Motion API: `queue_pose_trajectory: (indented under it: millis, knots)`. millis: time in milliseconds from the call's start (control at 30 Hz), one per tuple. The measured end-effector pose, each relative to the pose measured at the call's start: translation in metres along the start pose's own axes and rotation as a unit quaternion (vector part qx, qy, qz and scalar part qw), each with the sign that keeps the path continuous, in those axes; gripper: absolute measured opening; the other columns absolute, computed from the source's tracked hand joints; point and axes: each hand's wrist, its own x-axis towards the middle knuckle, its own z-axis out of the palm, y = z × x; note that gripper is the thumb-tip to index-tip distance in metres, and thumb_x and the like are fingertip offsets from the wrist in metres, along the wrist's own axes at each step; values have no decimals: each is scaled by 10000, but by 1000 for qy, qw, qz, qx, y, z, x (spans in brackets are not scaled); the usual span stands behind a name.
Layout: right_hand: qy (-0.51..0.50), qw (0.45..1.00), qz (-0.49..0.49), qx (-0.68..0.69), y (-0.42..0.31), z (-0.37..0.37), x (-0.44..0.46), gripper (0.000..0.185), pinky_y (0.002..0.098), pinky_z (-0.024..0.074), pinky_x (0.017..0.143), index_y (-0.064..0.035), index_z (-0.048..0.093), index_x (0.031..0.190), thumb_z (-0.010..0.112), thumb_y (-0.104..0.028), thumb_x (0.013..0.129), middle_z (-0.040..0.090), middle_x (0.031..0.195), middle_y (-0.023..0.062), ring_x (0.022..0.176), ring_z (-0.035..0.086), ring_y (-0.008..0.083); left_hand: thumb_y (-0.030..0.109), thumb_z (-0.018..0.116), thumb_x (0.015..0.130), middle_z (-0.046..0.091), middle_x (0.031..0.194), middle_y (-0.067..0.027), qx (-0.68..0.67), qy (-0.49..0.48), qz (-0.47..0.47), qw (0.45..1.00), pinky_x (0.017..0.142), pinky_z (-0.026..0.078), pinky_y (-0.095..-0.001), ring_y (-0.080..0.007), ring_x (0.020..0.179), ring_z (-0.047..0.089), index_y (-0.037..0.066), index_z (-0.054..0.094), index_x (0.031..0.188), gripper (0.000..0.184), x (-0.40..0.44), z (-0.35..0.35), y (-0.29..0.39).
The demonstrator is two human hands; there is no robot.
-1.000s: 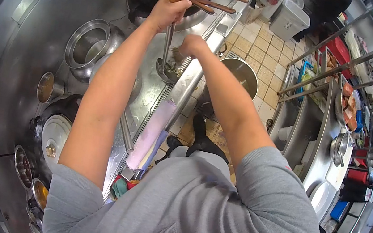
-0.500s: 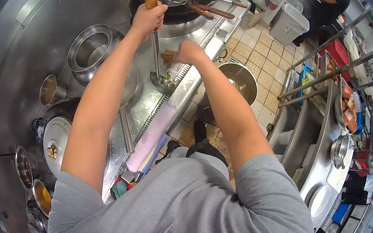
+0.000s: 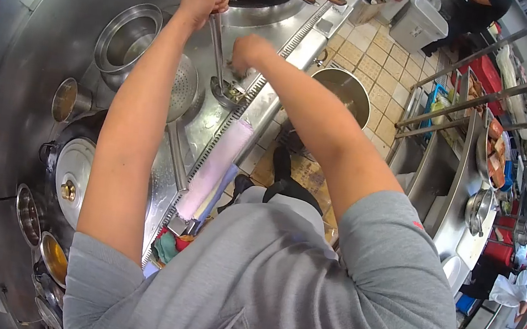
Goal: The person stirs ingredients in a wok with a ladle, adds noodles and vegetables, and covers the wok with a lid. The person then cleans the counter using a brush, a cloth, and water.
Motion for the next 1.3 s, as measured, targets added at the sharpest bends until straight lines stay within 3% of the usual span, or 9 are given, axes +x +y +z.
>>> queue_pose_trajectory:
  millis: [67, 333, 467, 600, 767, 967, 1067, 1200, 1300]
  knots:
    - [-134, 988, -4, 77, -7, 0, -13, 270, 343, 548, 644, 46, 655, 857, 605, -123, 652, 658, 899, 166, 751, 664, 267, 151, 587, 808, 373, 477, 34, -17, -43, -4, 999, 403, 313, -247, -72, 390, 351, 104, 452, 649, 214, -2, -2, 2]
    - [-96, 976, 63, 186, 8, 26, -32, 417, 304, 521, 477, 64, 626, 894, 601, -299, 691, 637, 756, 174, 556, 635, 221, 156, 572, 813, 319, 471, 50, -19, -129, -17, 991, 430, 282, -242, -62, 400, 282, 127, 393, 594, 284, -14, -11, 7]
    - [-19, 953, 52, 299, 9, 12, -59, 338, 327, 530, 548, 63, 633, 730, 600, -268, 671, 627, 650, 178, 561, 642, 239, 151, 560, 819, 313, 464, 50, -27, -140, -9, 990, 430, 263, -235, -61, 397, 264, 132, 375, 584, 300, -21, -16, 6]
    - [54, 972, 90, 209, 16, 30, -61, 338, 341, 519, 635, 22, 654, 751, 577, -302, 692, 639, 666, 174, 590, 647, 246, 147, 555, 819, 314, 463, 50, -22, -143, -6, 989, 428, 256, -232, -59, 394, 261, 134, 364, 580, 307, -39, -15, 12]
    - [-40, 932, 74, 354, 8, 30, -71, 397, 302, 516, 523, 25, 637, 917, 576, -316, 724, 646, 725, 156, 565, 639, 214, 164, 529, 837, 301, 459, 50, -23, -172, -29, 984, 436, 264, -230, -60, 400, 262, 134, 349, 568, 325, -47, -10, 15]
    - [79, 978, 71, 177, 8, 45, -67, 319, 330, 529, 654, 22, 649, 887, 491, -228, 767, 655, 782, 183, 595, 654, 256, 157, 522, 842, 307, 457, 49, -11, -151, -19, 988, 433, 260, -230, -57, 399, 263, 137, 348, 567, 325, -61, -16, 16]
    - [-52, 965, 74, 247, -5, 51, -73, 331, 322, 534, 656, 25, 652, 875, 488, -240, 763, 655, 778, 180, 579, 650, 256, 149, 526, 843, 306, 460, 50, -11, -123, -17, 992, 431, 261, -229, -55, 397, 259, 137, 348, 568, 327, -70, -14, 19]
    - [-22, 929, 79, 360, 3, 30, -89, 319, 308, 537, 614, 34, 649, 857, 500, -219, 733, 645, 765, 205, 562, 646, 246, 138, 528, 847, 305, 463, 52, -19, -56, -17, 998, 426, 263, -228, -52, 394, 255, 137, 347, 570, 331, -78, -13, 24]
    - [-35, 965, 63, 251, -8, 35, -88, 331, 308, 531, 577, 49, 644, 872, 523, -214, 709, 647, 739, 192, 547, 640, 237, 130, 529, 852, 303, 465, 53, -17, 14, -10, 1000, 420, 263, -229, -49, 396, 257, 138, 349, 572, 333, -78, -16, 25]
